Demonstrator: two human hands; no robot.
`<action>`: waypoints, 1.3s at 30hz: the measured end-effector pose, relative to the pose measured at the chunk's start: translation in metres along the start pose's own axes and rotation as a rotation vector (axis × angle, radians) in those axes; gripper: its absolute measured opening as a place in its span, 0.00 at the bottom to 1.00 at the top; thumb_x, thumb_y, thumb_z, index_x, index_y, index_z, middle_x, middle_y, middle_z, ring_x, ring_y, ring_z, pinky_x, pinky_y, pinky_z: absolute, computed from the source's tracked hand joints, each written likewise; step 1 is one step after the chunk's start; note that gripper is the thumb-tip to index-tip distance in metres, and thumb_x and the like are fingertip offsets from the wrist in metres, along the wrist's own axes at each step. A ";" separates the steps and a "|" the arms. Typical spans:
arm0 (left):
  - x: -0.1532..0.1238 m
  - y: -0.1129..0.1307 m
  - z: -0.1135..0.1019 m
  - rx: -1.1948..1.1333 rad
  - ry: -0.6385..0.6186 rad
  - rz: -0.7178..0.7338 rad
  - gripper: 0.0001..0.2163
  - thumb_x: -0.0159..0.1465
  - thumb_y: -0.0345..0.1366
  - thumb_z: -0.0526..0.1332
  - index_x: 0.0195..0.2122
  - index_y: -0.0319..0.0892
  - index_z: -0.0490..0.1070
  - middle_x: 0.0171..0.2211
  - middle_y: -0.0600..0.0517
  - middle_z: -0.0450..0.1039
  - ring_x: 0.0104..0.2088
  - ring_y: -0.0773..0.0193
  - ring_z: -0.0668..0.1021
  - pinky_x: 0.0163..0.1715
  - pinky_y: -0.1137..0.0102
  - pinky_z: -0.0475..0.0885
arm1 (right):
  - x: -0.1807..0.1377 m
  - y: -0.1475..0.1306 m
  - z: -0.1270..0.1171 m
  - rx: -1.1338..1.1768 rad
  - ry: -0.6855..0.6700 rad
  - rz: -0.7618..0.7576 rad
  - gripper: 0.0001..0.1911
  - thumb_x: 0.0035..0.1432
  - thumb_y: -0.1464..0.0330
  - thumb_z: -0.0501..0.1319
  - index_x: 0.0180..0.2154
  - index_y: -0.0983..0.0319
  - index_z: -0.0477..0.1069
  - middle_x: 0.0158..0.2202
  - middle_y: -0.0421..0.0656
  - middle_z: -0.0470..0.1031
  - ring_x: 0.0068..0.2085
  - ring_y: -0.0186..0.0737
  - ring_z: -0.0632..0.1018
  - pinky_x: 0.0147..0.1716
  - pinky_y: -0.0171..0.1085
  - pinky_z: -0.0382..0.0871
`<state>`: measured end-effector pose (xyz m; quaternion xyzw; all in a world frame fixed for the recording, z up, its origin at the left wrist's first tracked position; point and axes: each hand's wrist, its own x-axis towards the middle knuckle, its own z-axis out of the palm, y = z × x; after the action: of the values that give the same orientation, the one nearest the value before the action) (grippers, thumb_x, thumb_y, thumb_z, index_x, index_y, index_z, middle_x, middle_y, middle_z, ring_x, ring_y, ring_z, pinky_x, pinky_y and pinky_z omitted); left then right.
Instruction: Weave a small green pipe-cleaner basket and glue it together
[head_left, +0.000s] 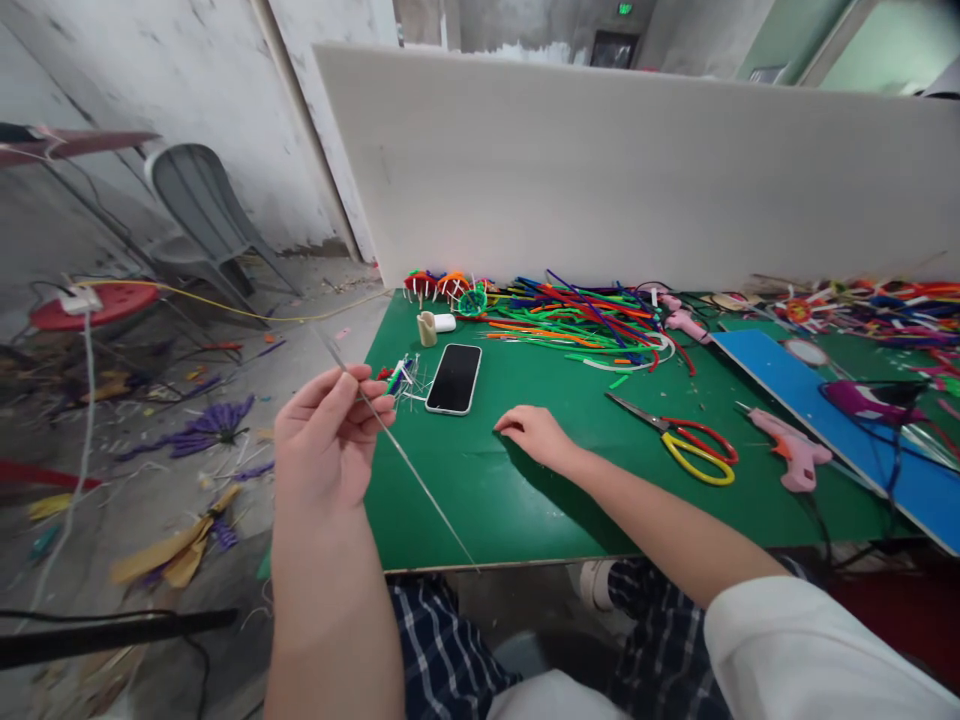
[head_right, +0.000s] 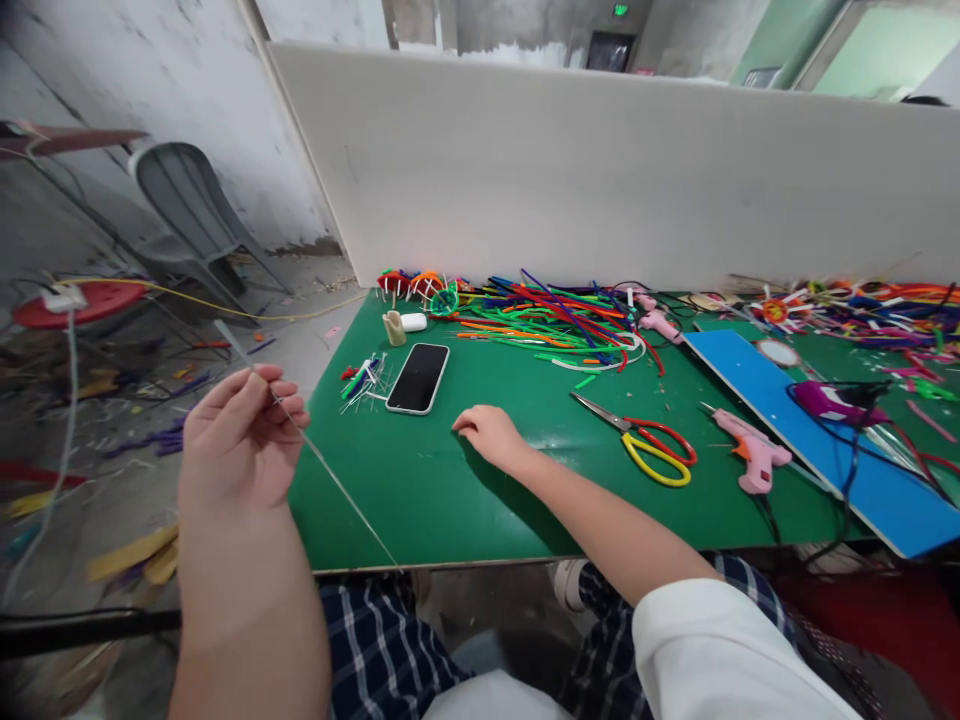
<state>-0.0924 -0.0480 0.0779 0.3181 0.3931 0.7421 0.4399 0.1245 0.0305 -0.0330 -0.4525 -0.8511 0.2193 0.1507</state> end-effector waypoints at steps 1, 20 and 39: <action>0.000 0.001 -0.001 0.004 0.004 0.002 0.04 0.51 0.34 0.63 0.27 0.42 0.73 0.21 0.55 0.73 0.19 0.73 0.74 0.18 0.80 0.71 | 0.000 -0.005 0.004 0.078 -0.005 -0.021 0.11 0.53 0.72 0.54 0.35 0.58 0.73 0.35 0.38 0.76 0.38 0.33 0.74 0.38 0.32 0.65; 0.000 0.006 -0.010 -0.113 -0.028 0.029 0.05 0.50 0.31 0.64 0.28 0.37 0.73 0.20 0.54 0.73 0.19 0.72 0.75 0.19 0.80 0.72 | -0.007 0.022 -0.012 0.169 0.238 0.032 0.14 0.57 0.63 0.51 0.39 0.59 0.73 0.40 0.41 0.75 0.43 0.37 0.73 0.46 0.37 0.64; 0.000 0.007 -0.010 -0.180 -0.038 0.040 0.07 0.48 0.30 0.65 0.28 0.33 0.72 0.20 0.52 0.74 0.18 0.71 0.75 0.17 0.78 0.73 | -0.054 0.013 -0.001 0.101 0.078 0.091 0.31 0.59 0.54 0.40 0.56 0.66 0.53 0.59 0.50 0.51 0.60 0.41 0.52 0.58 0.48 0.44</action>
<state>-0.1033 -0.0537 0.0795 0.2991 0.3099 0.7768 0.4594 0.1635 -0.0079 -0.0421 -0.4907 -0.8112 0.2506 0.1960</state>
